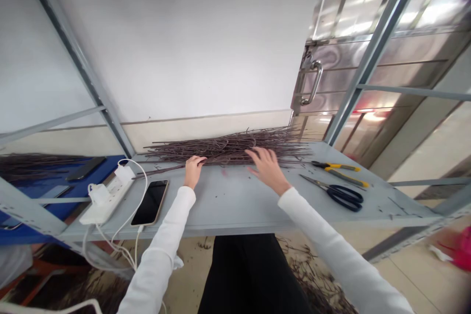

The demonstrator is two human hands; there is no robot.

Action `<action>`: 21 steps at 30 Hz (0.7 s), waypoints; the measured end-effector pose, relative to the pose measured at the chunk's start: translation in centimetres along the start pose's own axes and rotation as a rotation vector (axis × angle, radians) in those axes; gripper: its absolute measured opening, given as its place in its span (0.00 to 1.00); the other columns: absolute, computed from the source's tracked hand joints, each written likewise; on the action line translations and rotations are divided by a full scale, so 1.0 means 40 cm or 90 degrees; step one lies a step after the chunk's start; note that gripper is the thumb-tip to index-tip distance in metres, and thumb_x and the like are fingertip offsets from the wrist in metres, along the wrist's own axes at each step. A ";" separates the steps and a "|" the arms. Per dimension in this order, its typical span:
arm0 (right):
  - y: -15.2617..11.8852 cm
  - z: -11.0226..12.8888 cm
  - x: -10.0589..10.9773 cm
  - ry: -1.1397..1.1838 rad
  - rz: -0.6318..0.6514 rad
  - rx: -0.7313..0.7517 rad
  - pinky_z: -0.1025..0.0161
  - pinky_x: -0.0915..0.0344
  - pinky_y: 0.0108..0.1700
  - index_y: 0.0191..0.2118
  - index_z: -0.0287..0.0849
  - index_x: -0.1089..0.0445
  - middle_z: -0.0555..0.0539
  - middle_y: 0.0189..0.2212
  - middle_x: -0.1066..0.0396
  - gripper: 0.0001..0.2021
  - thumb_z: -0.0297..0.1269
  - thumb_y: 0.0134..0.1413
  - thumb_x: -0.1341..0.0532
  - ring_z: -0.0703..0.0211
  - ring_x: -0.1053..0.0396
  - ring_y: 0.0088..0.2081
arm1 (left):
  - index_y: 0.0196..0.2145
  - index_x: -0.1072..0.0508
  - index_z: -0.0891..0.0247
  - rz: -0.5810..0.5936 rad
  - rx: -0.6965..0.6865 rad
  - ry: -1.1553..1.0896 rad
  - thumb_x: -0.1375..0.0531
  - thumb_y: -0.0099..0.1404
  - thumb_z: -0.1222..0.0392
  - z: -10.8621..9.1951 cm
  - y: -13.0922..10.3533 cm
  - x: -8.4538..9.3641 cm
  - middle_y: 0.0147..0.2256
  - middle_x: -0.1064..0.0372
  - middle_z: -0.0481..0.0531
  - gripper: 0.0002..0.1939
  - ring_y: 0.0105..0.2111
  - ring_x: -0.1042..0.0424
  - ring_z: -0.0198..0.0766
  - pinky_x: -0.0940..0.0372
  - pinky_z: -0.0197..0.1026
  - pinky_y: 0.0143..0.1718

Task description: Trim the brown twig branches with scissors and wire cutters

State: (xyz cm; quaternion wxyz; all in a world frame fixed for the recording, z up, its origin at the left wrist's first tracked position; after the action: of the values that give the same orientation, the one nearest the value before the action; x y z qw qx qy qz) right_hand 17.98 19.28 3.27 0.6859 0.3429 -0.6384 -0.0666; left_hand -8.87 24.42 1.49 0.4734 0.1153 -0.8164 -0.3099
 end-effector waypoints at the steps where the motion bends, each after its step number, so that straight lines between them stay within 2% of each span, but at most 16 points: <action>1: 0.039 0.039 -0.014 0.012 0.020 0.040 0.47 0.54 0.59 0.60 0.44 0.44 0.36 0.58 0.43 0.24 0.42 0.59 0.44 0.43 0.48 0.59 | 0.37 0.22 0.61 -0.007 -0.006 0.000 0.41 0.62 0.69 0.002 -0.002 -0.003 0.35 0.25 0.53 0.10 0.38 0.27 0.39 0.35 0.41 0.44; 4: 0.127 0.126 -0.057 0.035 0.080 0.117 0.54 0.45 0.56 0.56 0.47 0.37 0.40 0.52 0.34 0.19 0.38 0.59 0.43 0.49 0.41 0.54 | 0.37 0.22 0.59 -0.029 -0.031 0.002 0.42 0.62 0.69 0.002 -0.005 -0.008 0.34 0.26 0.52 0.10 0.38 0.28 0.39 0.35 0.42 0.45; 7: 0.177 0.153 -0.082 0.031 0.130 0.116 0.54 0.38 0.50 0.49 0.42 0.32 0.42 0.43 0.29 0.12 0.34 0.60 0.43 0.53 0.34 0.47 | 0.40 0.24 0.59 -0.082 -0.048 0.018 0.43 0.64 0.64 -0.009 -0.012 0.001 0.43 0.29 0.56 0.09 0.46 0.31 0.44 0.40 0.49 0.53; 9: 0.199 0.146 -0.079 0.019 0.148 0.096 0.52 0.35 0.48 0.48 0.40 0.32 0.44 0.45 0.30 0.12 0.38 0.61 0.43 0.55 0.32 0.46 | 0.48 0.29 0.62 -0.137 -0.049 0.033 0.44 0.65 0.59 -0.016 -0.023 0.011 0.52 0.36 0.63 0.14 0.56 0.39 0.49 0.47 0.56 0.58; 11: 0.222 0.129 -0.066 0.005 0.156 0.069 0.51 0.34 0.48 0.48 0.40 0.33 0.45 0.47 0.32 0.14 0.41 0.61 0.43 0.56 0.32 0.46 | 0.53 0.35 0.68 -0.189 -0.045 0.044 0.46 0.66 0.57 -0.018 -0.035 0.021 0.56 0.43 0.69 0.20 0.60 0.46 0.52 0.51 0.59 0.59; 15: 0.271 0.097 -0.027 -0.013 0.158 0.008 0.51 0.33 0.48 0.49 0.40 0.34 0.44 0.48 0.32 0.15 0.41 0.61 0.43 0.56 0.32 0.46 | 0.51 0.37 0.74 -0.265 -0.022 0.064 0.51 0.67 0.63 -0.004 -0.054 0.037 0.54 0.43 0.73 0.17 0.60 0.47 0.52 0.49 0.60 0.58; 18: 0.298 0.080 -0.003 -0.010 0.168 -0.031 0.52 0.33 0.47 0.49 0.40 0.34 0.44 0.48 0.32 0.14 0.41 0.61 0.43 0.57 0.32 0.45 | 0.53 0.40 0.78 -0.306 0.010 0.087 0.52 0.65 0.67 0.014 -0.059 0.055 0.57 0.50 0.77 0.20 0.63 0.55 0.55 0.53 0.62 0.60; 21: 0.306 0.061 0.015 0.001 0.176 -0.071 0.53 0.32 0.46 0.49 0.40 0.33 0.44 0.46 0.32 0.14 0.41 0.61 0.43 0.57 0.31 0.44 | 0.56 0.44 0.78 -0.317 0.082 0.081 0.50 0.62 0.70 0.038 -0.060 0.075 0.61 0.57 0.76 0.24 0.65 0.61 0.55 0.56 0.63 0.61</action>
State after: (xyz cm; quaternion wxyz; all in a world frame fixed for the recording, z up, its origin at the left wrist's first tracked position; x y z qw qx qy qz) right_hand 11.60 27.30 10.44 0.7072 0.2127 -0.6742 -0.0066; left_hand -11.99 21.70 1.58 0.4250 0.3616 -0.7493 -0.3565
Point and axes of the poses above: each hand's wrist, its own y-axis towards the middle knuckle, its own x-axis out of the back of the hand, z = x × y, the point moved 4 cm from there along y, towards the middle knuckle
